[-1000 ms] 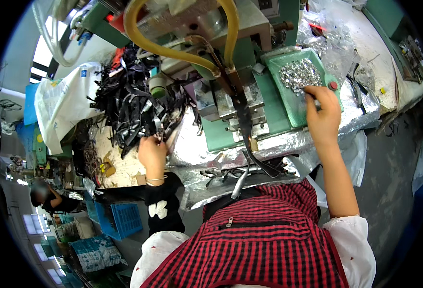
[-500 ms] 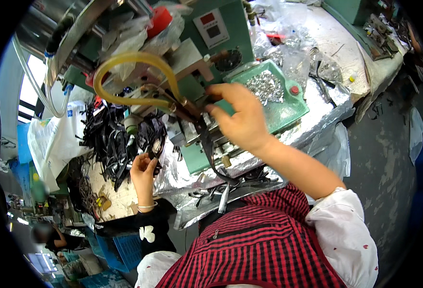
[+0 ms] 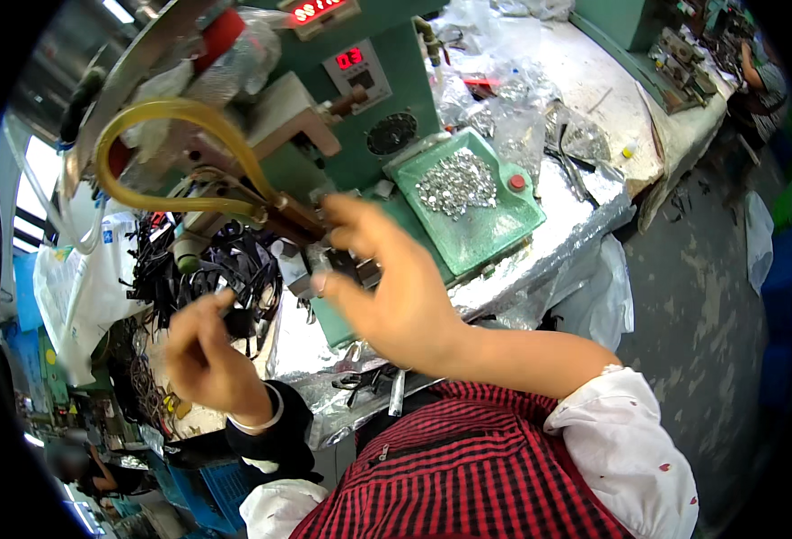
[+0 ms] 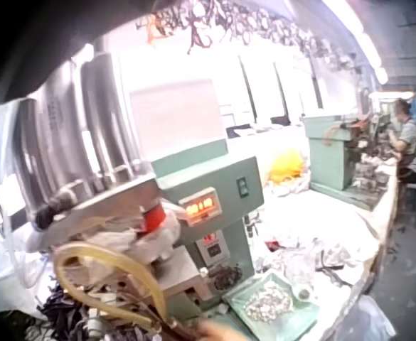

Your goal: The person repeatedly picks small metal pins from a green tray and inserts them into black plastic strips using a press machine. The assembled pieces are placed on the work surface. The process is continuous and repetitive throughout the clip.

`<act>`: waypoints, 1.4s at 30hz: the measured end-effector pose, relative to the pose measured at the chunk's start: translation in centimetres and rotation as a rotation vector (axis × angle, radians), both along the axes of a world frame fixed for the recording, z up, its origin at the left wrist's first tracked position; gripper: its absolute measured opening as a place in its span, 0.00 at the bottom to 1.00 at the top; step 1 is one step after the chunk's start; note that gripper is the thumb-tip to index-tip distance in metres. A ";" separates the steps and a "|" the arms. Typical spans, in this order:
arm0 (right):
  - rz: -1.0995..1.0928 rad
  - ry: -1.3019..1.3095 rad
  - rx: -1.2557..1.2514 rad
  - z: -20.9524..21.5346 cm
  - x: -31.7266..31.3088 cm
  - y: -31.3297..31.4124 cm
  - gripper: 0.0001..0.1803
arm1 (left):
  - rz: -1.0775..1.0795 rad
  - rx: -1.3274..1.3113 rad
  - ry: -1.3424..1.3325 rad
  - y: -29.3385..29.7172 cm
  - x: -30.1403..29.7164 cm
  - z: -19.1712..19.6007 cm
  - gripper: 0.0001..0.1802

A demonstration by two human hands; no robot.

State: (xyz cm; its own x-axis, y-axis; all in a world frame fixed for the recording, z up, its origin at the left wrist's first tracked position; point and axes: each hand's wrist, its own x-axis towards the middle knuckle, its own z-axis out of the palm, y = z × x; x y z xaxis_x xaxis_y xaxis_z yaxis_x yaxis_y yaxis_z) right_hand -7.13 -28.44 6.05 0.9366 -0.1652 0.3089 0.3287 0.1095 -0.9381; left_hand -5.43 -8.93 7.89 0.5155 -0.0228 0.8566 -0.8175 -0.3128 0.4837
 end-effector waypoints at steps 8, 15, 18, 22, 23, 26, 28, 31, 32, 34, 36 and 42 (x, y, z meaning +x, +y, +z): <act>-0.354 0.018 -0.779 -10.1 2.0 -8.5 0.13 | -0.057 0.555 -0.273 -5.1 0.3 -4.8 0.18; -0.559 -0.077 -0.680 -9.7 4.3 -13.0 0.10 | -0.046 0.527 -0.290 -4.9 0.6 -5.4 0.18; -0.490 0.041 -0.800 -10.6 4.0 -13.4 0.08 | -0.041 0.489 -0.274 -5.0 0.4 -5.8 0.18; -0.452 0.099 -1.040 -10.5 2.2 -12.4 0.06 | -0.051 0.530 -0.258 -4.7 0.6 -6.2 0.18; -0.479 0.064 -1.097 -11.0 2.5 -12.0 0.06 | -0.042 0.499 -0.243 -4.8 0.5 -6.5 0.19; -0.521 -0.013 -1.163 -11.7 3.5 -10.7 0.06 | -0.010 0.412 -0.167 -4.8 -0.5 -6.4 0.19; -0.525 -0.019 -1.099 -11.7 3.2 -10.7 0.07 | -0.061 0.441 0.016 -3.5 -2.9 -4.6 0.20; -0.521 0.037 -0.857 -12.4 2.5 -11.7 0.09 | 0.317 0.709 -0.054 2.5 -7.2 -3.5 0.16; -0.542 -0.009 -0.837 -12.2 2.3 -12.0 0.10 | 0.489 0.643 -0.056 4.0 -7.1 -3.1 0.14; -0.537 -0.058 -0.817 -12.0 2.3 -12.3 0.10 | 0.690 0.370 -0.066 5.8 -4.1 -1.5 0.10; -0.516 -0.167 -0.852 -11.0 3.1 -11.7 0.08 | 0.798 0.619 -0.006 8.2 -1.0 -0.6 0.07; -0.464 -0.103 -0.737 -9.7 5.3 -8.1 0.06 | 1.136 0.989 0.327 12.1 9.8 -12.1 0.17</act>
